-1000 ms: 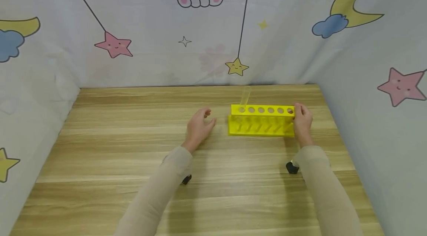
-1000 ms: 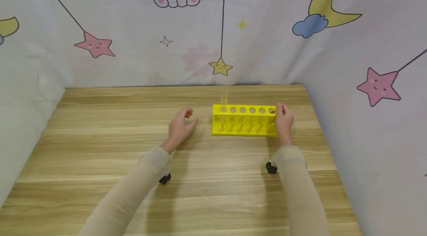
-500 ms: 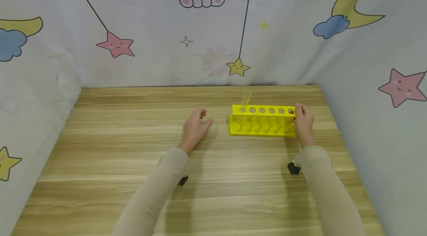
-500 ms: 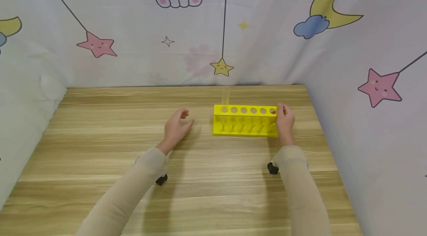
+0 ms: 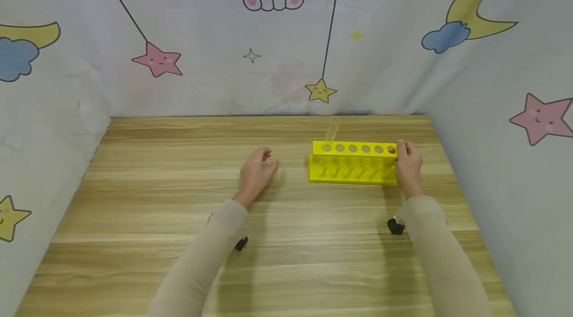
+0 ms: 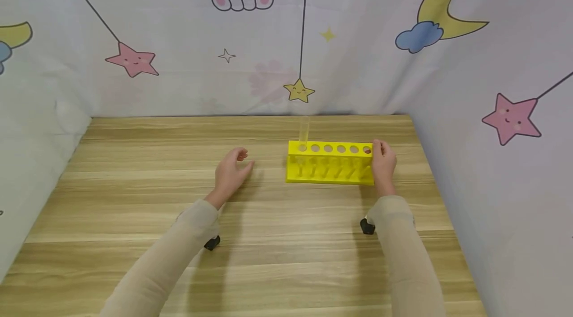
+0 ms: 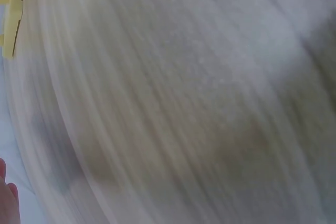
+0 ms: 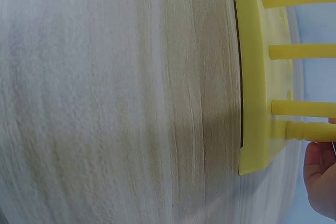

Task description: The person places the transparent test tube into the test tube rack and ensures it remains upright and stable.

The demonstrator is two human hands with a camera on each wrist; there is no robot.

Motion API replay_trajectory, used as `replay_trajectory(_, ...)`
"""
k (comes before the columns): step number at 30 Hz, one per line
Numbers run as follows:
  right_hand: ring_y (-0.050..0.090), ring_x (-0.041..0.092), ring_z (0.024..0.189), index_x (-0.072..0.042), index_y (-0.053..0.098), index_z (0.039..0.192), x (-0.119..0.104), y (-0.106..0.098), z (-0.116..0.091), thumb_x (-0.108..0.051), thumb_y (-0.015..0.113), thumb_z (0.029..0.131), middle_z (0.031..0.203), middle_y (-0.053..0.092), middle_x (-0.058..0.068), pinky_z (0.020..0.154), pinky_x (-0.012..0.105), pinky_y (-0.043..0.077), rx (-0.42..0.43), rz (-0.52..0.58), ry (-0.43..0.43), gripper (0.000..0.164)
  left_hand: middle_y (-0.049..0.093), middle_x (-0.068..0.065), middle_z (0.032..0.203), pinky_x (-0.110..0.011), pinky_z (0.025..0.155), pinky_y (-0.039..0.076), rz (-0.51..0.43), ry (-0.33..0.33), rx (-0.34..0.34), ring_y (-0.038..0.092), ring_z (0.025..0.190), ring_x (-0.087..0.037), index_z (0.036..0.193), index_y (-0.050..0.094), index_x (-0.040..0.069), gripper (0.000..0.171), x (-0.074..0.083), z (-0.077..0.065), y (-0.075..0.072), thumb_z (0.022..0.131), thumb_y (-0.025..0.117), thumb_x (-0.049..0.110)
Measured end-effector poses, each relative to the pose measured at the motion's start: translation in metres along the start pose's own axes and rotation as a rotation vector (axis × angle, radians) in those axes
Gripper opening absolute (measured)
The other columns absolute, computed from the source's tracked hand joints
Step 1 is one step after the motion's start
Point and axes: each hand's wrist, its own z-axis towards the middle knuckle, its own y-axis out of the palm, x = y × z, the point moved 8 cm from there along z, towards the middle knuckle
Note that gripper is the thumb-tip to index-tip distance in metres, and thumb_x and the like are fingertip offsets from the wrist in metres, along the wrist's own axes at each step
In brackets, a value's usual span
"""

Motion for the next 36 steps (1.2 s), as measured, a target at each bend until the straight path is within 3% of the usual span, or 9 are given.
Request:
replay_trajectory(14,0.051,0.005,0.07,-0.012,0.055,0.098,-0.004,0.001,0.0,-0.037,0.039,0.092,0.074,0.055,-0.014,0.056,0.015,0.042,-0.046,-0.128,-0.04,0.03,0.065,-0.005,0.095,-0.036,0.072,0.048,0.01,-0.028,0.035,0.059,0.088,-0.02,0.102,0.059,0.007,0.031,-0.015,0.0,-0.012,0.077,0.065,0.025)
replay_trajectory(27,0.052,0.01,0.068,-0.014,0.055,0.094,-0.006,0.003,0.001,-0.034,0.042,0.091,0.076,0.056,-0.011,0.05,0.015,0.04,-0.049,-0.115,-0.059,0.025,0.065,-0.007,0.097,-0.037,0.076,0.048,0.013,-0.032,0.037,0.06,0.09,-0.021,0.101,0.059,0.006,0.03,-0.027,-0.004,-0.02,0.078,0.065,0.024)
replay_trajectory(30,0.052,0.008,0.067,-0.009,0.056,0.098,-0.007,0.002,0.001,-0.035,0.041,0.091,0.076,0.055,-0.011,0.05,0.015,0.041,-0.054,-0.152,-0.069,0.03,0.065,-0.006,0.097,-0.037,0.076,0.047,0.032,-0.048,0.029,0.059,0.09,-0.022,0.102,0.058,0.007,0.031,-0.032,-0.004,-0.022,0.078,0.064,0.026)
replay_trajectory(36,0.044,0.002,0.068,-0.003,0.057,0.108,-0.017,-0.007,0.005,-0.036,0.042,0.09,0.078,0.049,-0.011,0.06,0.015,0.039,0.0,-0.333,-0.164,0.041,0.064,-0.007,0.097,-0.038,0.077,0.046,0.05,-0.077,0.016,0.058,0.091,-0.022,0.102,0.059,0.006,0.032,-0.041,-0.006,-0.028,0.078,0.064,0.027)
